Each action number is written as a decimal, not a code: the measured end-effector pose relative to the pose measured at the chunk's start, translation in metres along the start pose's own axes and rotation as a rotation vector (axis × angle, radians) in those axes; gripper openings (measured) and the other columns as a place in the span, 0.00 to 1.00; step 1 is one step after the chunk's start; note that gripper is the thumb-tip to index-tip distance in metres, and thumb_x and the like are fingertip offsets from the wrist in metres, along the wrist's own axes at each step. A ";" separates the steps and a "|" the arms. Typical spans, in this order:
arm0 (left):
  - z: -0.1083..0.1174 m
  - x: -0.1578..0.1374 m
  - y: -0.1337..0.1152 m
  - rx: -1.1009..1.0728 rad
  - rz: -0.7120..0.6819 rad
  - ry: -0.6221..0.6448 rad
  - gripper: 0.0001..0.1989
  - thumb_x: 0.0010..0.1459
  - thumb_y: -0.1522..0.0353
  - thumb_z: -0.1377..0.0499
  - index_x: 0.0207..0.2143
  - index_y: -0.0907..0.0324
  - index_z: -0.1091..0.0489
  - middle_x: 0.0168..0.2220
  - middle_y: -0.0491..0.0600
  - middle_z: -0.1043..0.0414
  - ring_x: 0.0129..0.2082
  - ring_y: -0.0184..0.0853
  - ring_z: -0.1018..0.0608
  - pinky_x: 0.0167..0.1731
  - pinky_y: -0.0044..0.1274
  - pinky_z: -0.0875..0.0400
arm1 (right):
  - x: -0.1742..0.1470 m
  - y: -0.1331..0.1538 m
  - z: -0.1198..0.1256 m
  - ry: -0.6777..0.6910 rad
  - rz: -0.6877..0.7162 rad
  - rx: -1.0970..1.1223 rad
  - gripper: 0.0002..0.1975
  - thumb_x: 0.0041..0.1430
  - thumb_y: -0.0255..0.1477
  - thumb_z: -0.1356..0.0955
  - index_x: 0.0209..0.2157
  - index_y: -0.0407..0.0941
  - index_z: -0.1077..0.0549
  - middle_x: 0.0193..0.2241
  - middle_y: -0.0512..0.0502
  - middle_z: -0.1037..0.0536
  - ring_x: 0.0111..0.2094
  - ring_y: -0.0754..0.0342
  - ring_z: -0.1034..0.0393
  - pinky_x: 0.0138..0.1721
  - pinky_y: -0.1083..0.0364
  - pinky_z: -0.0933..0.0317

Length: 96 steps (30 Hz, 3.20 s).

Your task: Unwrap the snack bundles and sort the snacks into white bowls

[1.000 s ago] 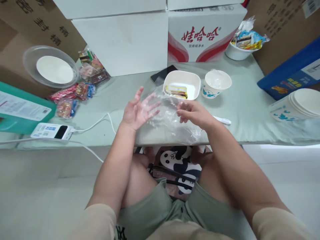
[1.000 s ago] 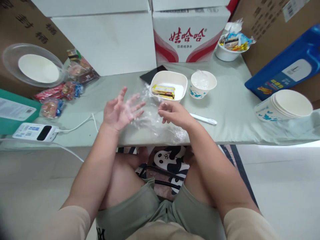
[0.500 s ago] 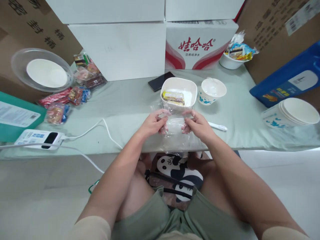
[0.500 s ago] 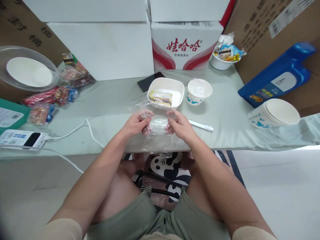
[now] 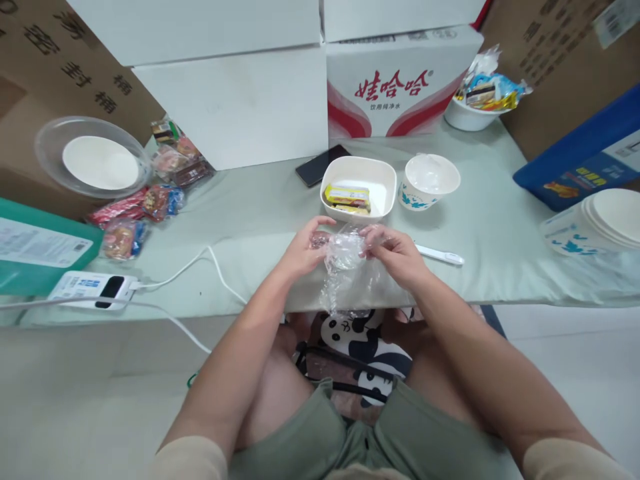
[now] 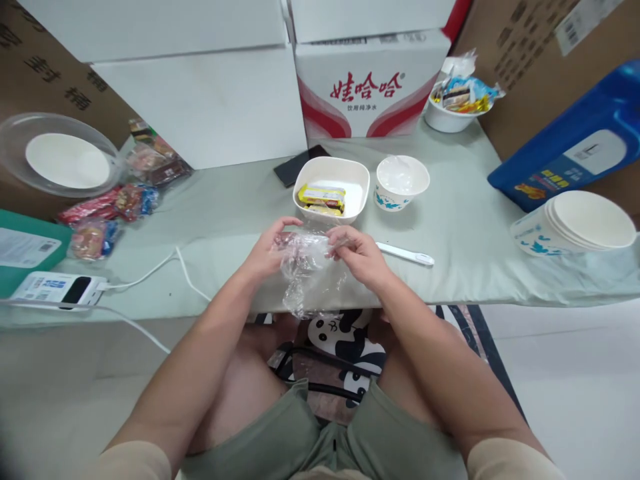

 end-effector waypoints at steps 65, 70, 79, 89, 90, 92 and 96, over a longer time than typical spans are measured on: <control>-0.013 0.008 0.001 -0.397 0.199 0.023 0.21 0.50 0.54 0.38 0.42 0.56 0.30 0.31 0.45 0.24 0.25 0.34 0.19 0.21 0.22 0.25 | -0.012 0.019 0.024 -0.140 0.002 0.183 0.09 0.51 0.35 0.32 0.22 0.47 0.27 0.41 0.45 0.18 0.30 0.53 0.28 0.30 0.51 0.32; -0.011 0.010 0.006 -0.202 0.102 -0.059 0.32 0.43 0.68 0.28 0.50 0.53 0.36 0.33 0.42 0.25 0.29 0.30 0.21 0.29 0.22 0.23 | -0.012 0.017 0.025 -0.156 0.074 -0.275 0.15 0.58 0.44 0.32 0.28 0.46 0.23 0.48 0.40 0.21 0.46 0.44 0.25 0.41 0.48 0.31; 0.001 -0.027 -0.032 0.483 -0.811 -0.596 0.11 0.62 0.57 0.40 0.38 0.54 0.32 0.36 0.47 0.27 0.45 0.37 0.22 0.50 0.38 0.26 | -0.013 0.015 0.016 -0.091 -0.131 -0.325 0.09 0.50 0.34 0.29 0.32 0.46 0.28 0.29 0.50 0.24 0.30 0.54 0.31 0.36 0.53 0.37; -0.035 -0.016 -0.019 0.464 -0.266 0.086 0.13 0.55 0.68 0.39 0.43 0.60 0.23 0.37 0.49 0.17 0.34 0.34 0.19 0.36 0.24 0.25 | -0.017 0.021 0.004 -0.012 0.126 -0.240 0.12 0.57 0.38 0.28 0.39 0.47 0.27 0.35 0.47 0.22 0.37 0.51 0.27 0.42 0.51 0.34; -0.032 -0.013 -0.017 0.437 -0.241 0.081 0.12 0.55 0.69 0.41 0.42 0.60 0.23 0.36 0.49 0.18 0.33 0.34 0.19 0.35 0.24 0.25 | -0.016 0.025 0.004 -0.042 0.179 -0.325 0.15 0.54 0.36 0.27 0.42 0.47 0.27 0.41 0.45 0.21 0.42 0.49 0.27 0.45 0.50 0.34; -0.029 -0.006 -0.014 0.381 -0.209 0.107 0.12 0.56 0.69 0.42 0.41 0.60 0.22 0.36 0.49 0.18 0.33 0.35 0.19 0.35 0.24 0.24 | -0.015 0.032 0.001 -0.027 0.233 -0.434 0.19 0.51 0.33 0.26 0.45 0.48 0.28 0.45 0.44 0.21 0.45 0.48 0.26 0.46 0.49 0.33; -0.020 0.002 -0.021 0.307 -0.282 0.017 0.15 0.55 0.67 0.41 0.45 0.59 0.24 0.46 0.53 0.19 0.47 0.40 0.18 0.49 0.31 0.24 | -0.009 0.052 0.017 -0.121 0.247 -0.602 0.05 0.57 0.34 0.31 0.34 0.48 0.28 0.30 0.49 0.21 0.32 0.51 0.27 0.36 0.52 0.33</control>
Point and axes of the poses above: each hand's wrist, its own x-axis towards the middle knuckle, its own z-axis out of the back of the hand, y = z × x, the point moved 5 cm from there along x, towards the middle knuckle
